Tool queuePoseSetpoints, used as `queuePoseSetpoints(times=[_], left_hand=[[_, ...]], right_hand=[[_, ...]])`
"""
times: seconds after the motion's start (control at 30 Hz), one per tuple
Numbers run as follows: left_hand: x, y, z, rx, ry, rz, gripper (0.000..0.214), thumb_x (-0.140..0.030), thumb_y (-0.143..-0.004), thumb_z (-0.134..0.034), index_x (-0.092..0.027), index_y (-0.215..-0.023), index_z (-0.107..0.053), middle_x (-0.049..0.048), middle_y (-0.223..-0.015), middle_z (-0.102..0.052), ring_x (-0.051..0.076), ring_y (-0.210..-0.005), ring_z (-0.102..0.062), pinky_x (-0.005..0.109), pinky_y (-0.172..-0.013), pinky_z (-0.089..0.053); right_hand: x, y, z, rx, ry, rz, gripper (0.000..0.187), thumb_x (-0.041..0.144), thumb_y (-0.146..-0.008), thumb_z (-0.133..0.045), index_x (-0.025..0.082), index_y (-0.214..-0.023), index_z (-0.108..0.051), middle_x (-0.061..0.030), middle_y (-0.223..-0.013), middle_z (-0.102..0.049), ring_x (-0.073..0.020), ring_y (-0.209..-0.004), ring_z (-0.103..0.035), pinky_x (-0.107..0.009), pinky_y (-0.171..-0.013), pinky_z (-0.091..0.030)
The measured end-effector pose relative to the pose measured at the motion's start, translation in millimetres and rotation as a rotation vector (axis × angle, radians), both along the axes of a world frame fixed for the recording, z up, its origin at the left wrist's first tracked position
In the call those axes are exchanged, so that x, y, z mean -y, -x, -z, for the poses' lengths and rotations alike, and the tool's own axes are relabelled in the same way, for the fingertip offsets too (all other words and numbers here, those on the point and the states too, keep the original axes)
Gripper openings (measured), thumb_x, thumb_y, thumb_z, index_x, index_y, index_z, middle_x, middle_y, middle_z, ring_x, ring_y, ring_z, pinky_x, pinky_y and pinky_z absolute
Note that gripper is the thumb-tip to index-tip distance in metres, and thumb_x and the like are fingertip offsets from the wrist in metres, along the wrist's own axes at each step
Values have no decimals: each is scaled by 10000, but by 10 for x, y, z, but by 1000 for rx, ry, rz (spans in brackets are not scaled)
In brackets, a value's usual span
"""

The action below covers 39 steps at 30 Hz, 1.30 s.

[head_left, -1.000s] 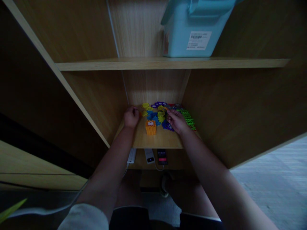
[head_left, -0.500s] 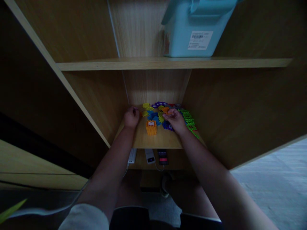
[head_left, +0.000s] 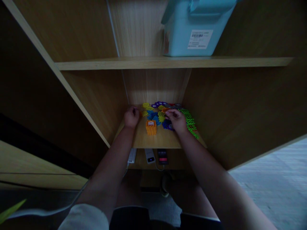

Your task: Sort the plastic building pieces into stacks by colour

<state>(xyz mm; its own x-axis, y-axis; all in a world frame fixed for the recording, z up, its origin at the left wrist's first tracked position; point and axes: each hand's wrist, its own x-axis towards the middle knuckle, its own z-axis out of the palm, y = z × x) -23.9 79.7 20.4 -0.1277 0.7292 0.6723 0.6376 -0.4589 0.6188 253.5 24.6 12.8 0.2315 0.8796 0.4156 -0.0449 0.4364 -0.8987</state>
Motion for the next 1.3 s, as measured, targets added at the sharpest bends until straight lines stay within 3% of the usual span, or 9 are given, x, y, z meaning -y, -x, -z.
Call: queuePoseSetpoints(times=[0.17,0.33,0.63,0.93,1.3], left_hand=[[-11,3,9,-2,0,-4,126,-252,-944,-565,-214,-926,-684,80,-904,-731,223,-824,-684,334,-814,-539],[-33,10,30,-12,-4,-8,131,-259,-943,-570,-211,-941,-691,81,-915,-734,227,-847,-688,337,-838,-538],[-18,9,17,-21,-9,-7,122,-252,-940,-566,-214,-921,-680,80,-886,-722,227,-805,-671,339,-792,-526],[51,-2,-27,-35,-31,58,144,-244,-937,-574,-211,-970,-711,75,-949,-757,212,-857,-701,325,-827,-550],[25,24,-23,115,-5,7,150,-228,-933,-563,-210,-966,-708,56,-939,-769,199,-882,-722,307,-842,-560]], right_hand=[[-6,-19,-6,53,-9,46,349,591,-727,-929,286,-861,-828,-15,-916,-820,-235,-886,-750,-422,-941,-617],[-6,-20,-27,24,-27,30,320,550,-690,-960,293,-837,-837,-23,-1072,-837,-249,-1015,-759,-437,-1031,-588],[-29,-25,17,-131,137,-62,409,541,-607,-998,285,-864,-811,7,-930,-831,-198,-895,-763,-370,-911,-600],[-13,-21,11,-100,130,-79,396,530,-622,-1000,281,-870,-818,-4,-944,-830,-207,-904,-760,-382,-939,-596],[26,10,-55,-152,105,-86,426,547,-579,-1011,290,-855,-811,-2,-935,-827,-217,-922,-756,-394,-944,-609]])
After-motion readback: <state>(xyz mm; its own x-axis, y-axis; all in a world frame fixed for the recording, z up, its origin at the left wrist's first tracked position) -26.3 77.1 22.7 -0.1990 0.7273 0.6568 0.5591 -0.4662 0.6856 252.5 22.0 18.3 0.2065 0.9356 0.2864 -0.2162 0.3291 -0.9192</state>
